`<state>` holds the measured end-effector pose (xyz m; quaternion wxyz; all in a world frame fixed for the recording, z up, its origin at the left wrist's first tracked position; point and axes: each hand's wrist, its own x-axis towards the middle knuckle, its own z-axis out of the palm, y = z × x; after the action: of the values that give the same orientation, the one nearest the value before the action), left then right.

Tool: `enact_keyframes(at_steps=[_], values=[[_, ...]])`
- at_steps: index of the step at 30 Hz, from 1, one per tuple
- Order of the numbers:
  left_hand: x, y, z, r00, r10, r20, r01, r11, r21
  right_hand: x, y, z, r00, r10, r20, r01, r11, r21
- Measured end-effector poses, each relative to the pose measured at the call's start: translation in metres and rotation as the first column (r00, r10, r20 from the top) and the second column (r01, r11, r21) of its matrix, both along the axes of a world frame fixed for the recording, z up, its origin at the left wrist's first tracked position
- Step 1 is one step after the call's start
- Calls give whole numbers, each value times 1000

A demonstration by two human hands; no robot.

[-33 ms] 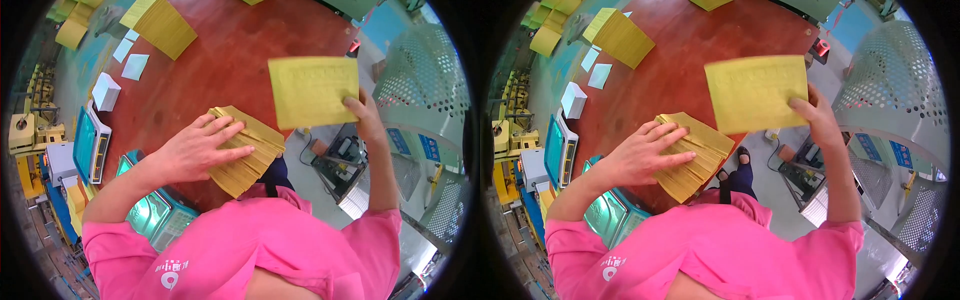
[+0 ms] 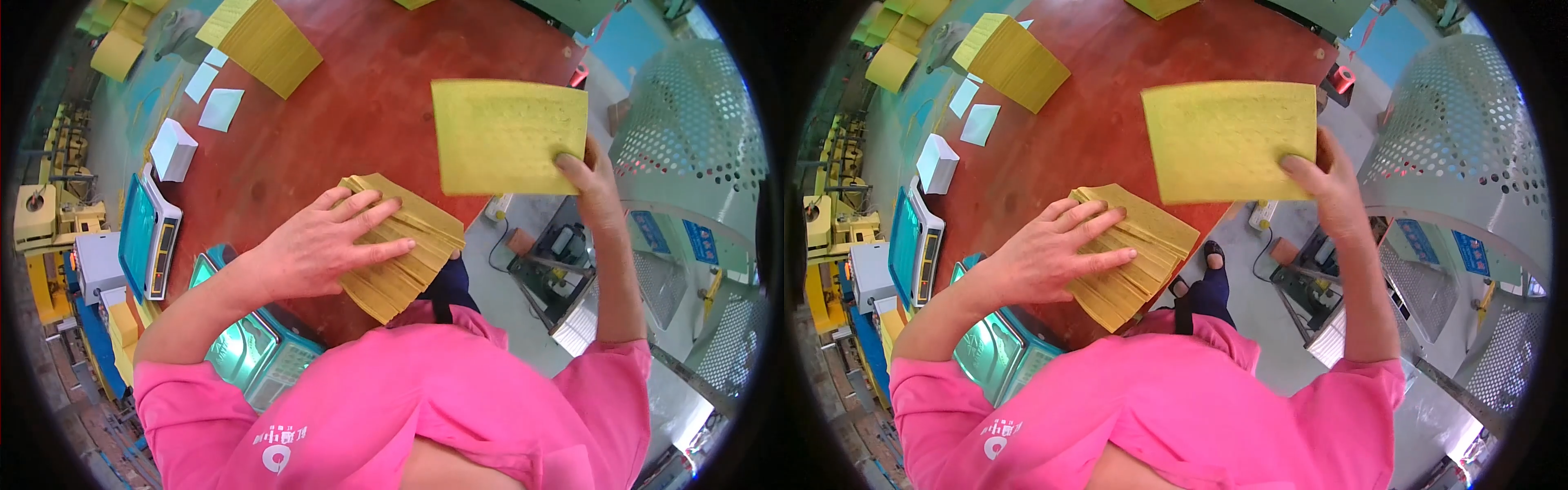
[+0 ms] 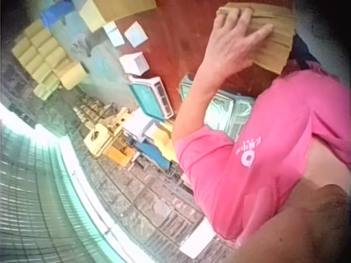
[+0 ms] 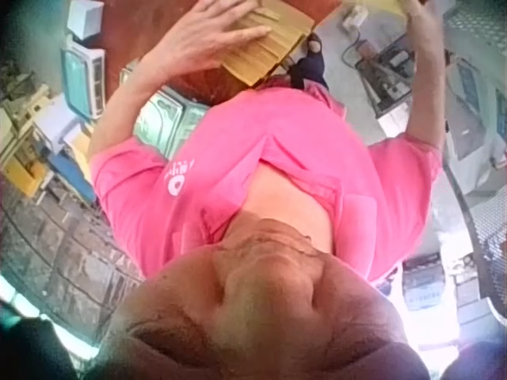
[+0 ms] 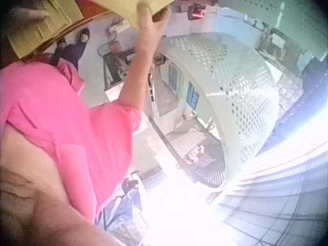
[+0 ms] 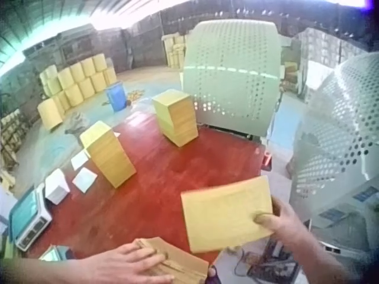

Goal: Weighing and stacking embossed yellow paper blocks in a paper mill.

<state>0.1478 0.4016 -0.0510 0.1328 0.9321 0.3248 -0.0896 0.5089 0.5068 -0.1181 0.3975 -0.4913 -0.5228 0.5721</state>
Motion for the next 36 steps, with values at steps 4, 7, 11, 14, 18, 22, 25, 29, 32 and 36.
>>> enact_keyframes(at_steps=[4,7,11,14,18,22,25,29,32,36], values=[[-2,-4,-1,1000,15,-6,-15,1000,7,-63,-14,-26,979,-163,-119,193,927,321],[0,-2,-2,1000,-28,-1,28,1000,6,-94,-50,-88,982,-153,-110,187,853,488],[-4,-8,-6,1000,-11,25,11,1000,-7,-88,-108,-126,996,-93,16,79,919,387],[-5,-9,-7,1000,-17,24,18,1000,-7,-69,-98,-130,970,-77,229,-54,854,518],[-3,-15,-6,998,66,5,-66,998,-10,-62,-84,-94,944,17,330,-186,853,488],[-5,-54,-6,958,283,45,-286,953,103,-25,-45,-54,861,425,280,-473,871,131],[9,-103,-26,529,804,273,-837,547,13,-30,-13,-36,908,413,-69,-398,902,165],[29,-148,-79,-18,908,419,-958,105,-268,-72,29,-38,884,457,95,-463,885,46],[35,-161,-111,-477,841,255,-583,-86,-808,-95,40,-41,787,604,125,-600,797,-72],[47,-144,-110,-724,682,102,-161,-23,-987,-110,26,-50,744,653,143,-649,757,-77]])
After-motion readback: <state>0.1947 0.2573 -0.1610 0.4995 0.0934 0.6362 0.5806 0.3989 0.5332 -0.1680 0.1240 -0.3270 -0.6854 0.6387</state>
